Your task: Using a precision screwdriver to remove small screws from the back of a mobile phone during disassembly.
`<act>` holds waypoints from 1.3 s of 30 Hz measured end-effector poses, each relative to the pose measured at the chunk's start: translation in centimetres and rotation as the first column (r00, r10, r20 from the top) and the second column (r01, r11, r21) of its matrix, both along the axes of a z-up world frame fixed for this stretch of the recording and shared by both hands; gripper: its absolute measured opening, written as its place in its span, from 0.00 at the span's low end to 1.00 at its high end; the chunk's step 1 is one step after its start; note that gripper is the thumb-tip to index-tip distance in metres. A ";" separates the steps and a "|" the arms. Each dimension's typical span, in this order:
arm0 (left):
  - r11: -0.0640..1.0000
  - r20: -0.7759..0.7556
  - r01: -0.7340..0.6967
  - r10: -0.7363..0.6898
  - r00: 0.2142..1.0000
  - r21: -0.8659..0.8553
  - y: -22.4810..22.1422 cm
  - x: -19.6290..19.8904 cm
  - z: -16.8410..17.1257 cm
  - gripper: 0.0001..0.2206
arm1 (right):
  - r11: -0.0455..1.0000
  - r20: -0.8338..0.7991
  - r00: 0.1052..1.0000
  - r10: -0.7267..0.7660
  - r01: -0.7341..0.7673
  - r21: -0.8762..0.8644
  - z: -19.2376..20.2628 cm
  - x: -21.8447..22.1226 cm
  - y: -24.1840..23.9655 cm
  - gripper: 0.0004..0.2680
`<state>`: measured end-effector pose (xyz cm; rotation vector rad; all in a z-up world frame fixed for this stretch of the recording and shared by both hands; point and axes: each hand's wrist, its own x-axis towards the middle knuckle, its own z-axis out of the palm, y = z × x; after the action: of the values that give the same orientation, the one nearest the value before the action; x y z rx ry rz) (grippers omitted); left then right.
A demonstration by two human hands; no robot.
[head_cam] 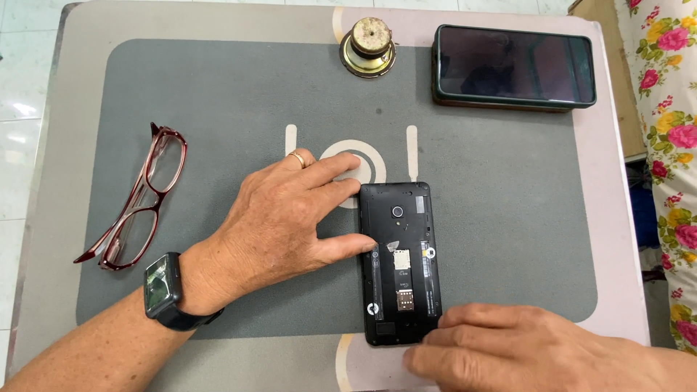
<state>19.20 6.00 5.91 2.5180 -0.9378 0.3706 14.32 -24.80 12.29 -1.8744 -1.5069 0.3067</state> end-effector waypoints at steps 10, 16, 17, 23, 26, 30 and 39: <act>1.000 0.004 0.000 0.000 1.000 -0.014 0.0 0.0 0.1 0.26 | 0.978 -0.040 0.991 0.129 -0.133 -0.163 -0.2 -0.1 -1.5 0.17; 1.000 0.013 0.001 -0.001 1.000 -0.019 0.0 0.0 0.1 0.25 | 0.995 0.199 0.978 -0.065 0.078 -0.056 0.4 -0.5 0.2 0.08; 1.000 0.021 0.002 -0.002 1.000 -0.023 0.0 0.0 0.1 0.25 | 0.991 0.343 0.931 -0.127 0.135 0.002 0.7 -0.4 0.8 0.10; 1.000 0.003 0.003 -0.003 1.000 -0.001 0.0 0.0 0.0 0.25 | 0.986 0.442 0.885 -0.143 0.167 -0.014 -1.3 -1.1 -0.2 0.14; 1.000 0.004 -0.002 0.002 1.000 0.003 0.0 0.0 -0.1 0.26 | 0.989 0.345 0.938 -0.022 0.071 -0.128 -0.3 -0.4 -0.8 0.11; 1.000 0.007 0.000 0.000 1.000 -0.025 0.1 0.0 0.0 0.26 | 0.985 0.341 0.937 0.073 -0.015 -0.171 -1.2 -1.0 -1.3 0.10; 1.000 -0.007 -0.002 0.002 1.000 -0.005 0.1 0.1 -0.1 0.25 | 0.977 0.372 0.922 0.106 -0.026 -0.213 -0.8 -1.0 -1.0 0.08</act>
<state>19.26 6.08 5.81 2.5139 -0.9310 0.3639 13.28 -25.78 11.51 -2.1395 -1.8613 0.1329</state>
